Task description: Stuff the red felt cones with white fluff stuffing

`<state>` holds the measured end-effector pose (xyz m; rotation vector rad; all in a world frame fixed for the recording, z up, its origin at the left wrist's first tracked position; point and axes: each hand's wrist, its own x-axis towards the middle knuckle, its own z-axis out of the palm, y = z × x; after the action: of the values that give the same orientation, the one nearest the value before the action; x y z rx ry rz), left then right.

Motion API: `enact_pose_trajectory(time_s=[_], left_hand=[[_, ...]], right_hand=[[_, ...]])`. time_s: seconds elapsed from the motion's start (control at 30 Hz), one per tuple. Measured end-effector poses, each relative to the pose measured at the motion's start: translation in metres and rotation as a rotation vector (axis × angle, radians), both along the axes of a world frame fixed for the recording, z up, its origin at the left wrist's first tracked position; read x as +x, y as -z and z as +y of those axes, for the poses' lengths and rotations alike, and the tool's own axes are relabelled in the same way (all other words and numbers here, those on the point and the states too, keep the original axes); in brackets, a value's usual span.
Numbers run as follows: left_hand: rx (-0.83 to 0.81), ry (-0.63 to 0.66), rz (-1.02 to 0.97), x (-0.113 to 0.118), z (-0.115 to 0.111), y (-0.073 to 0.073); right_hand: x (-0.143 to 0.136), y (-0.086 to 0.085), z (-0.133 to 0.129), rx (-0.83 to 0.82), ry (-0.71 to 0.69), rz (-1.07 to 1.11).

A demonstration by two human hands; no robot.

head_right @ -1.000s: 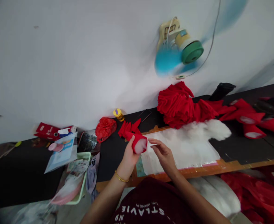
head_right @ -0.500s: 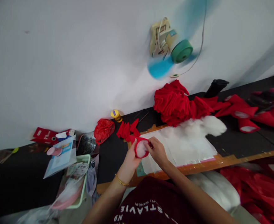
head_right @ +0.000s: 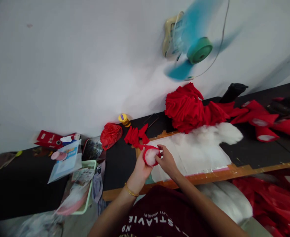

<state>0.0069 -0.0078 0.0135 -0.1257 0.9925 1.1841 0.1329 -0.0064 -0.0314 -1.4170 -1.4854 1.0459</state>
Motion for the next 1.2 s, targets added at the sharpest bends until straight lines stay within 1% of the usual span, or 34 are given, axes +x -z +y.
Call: enact_pose_trajectory(time_s=[0.03,0.1,0.13,0.2,0.27,0.3,0.37,0.47,0.57,0.63,0.7,0.77,0.8,0.83,0.93,1.0,1.1,1.13,1.2], left_hand=[[-0.006,-0.036,0.014,-0.001,0.001,0.0],[-0.002,-0.124,0.051,-0.002,0.002,-0.001],[0.008,-0.148,0.058,-0.002,0.003,-0.001],[0.033,-0.13,0.036,-0.001,0.003,-0.003],[0.045,-0.082,-0.004,0.002,0.001,-0.004],[0.043,-0.067,-0.015,0.005,-0.001,-0.004],[0.035,-0.077,0.002,0.01,-0.003,-0.004],[0.06,-0.113,0.088,0.018,-0.006,-0.004],[0.14,-0.139,0.18,0.025,-0.007,-0.007],[0.193,-0.139,0.22,0.025,-0.007,-0.008],[0.234,-0.129,0.256,0.021,-0.007,-0.008],[0.264,-0.118,0.301,0.013,-0.007,-0.005],[0.27,-0.109,0.338,0.007,-0.006,-0.002],[0.268,-0.097,0.389,0.002,-0.006,0.001],[0.242,-0.006,0.581,-0.011,-0.006,0.01],[0.219,0.101,0.684,-0.015,-0.007,0.014],[0.213,0.244,0.738,-0.01,-0.01,0.019],[0.233,0.277,0.726,-0.007,-0.012,0.021],[0.306,0.3,0.68,0.001,-0.014,0.025]], right_hand=[[0.002,-0.005,-0.003,0.055,0.019,-0.033],[0.007,-0.018,-0.01,0.217,0.033,-0.107],[0.008,-0.025,-0.013,0.311,0.003,-0.143],[0.006,-0.034,-0.016,0.475,-0.13,-0.204],[-0.001,-0.037,-0.014,0.571,-0.245,-0.258],[-0.005,-0.035,-0.011,0.593,-0.267,-0.284],[-0.011,-0.027,-0.007,0.593,-0.245,-0.322],[-0.016,-0.014,-0.004,0.533,-0.194,-0.313],[-0.018,-0.008,-0.006,0.447,-0.146,-0.235],[-0.02,-0.01,-0.007,0.383,-0.119,-0.158],[-0.02,-0.013,-0.01,0.332,-0.154,-0.068],[-0.015,-0.016,-0.013,0.3,-0.215,0.01],[-0.01,-0.017,-0.014,0.283,-0.218,0.037],[-0.004,-0.017,-0.014,0.261,-0.19,0.058],[0.015,-0.016,-0.01,0.119,-0.02,0.1],[0.023,-0.016,-0.004,-0.013,0.002,0.126],[0.018,-0.018,0.001,-0.18,-0.122,0.204],[0.012,-0.018,0.001,-0.227,-0.168,0.246],[-0.002,-0.015,-0.003,-0.314,-0.219,0.346]])
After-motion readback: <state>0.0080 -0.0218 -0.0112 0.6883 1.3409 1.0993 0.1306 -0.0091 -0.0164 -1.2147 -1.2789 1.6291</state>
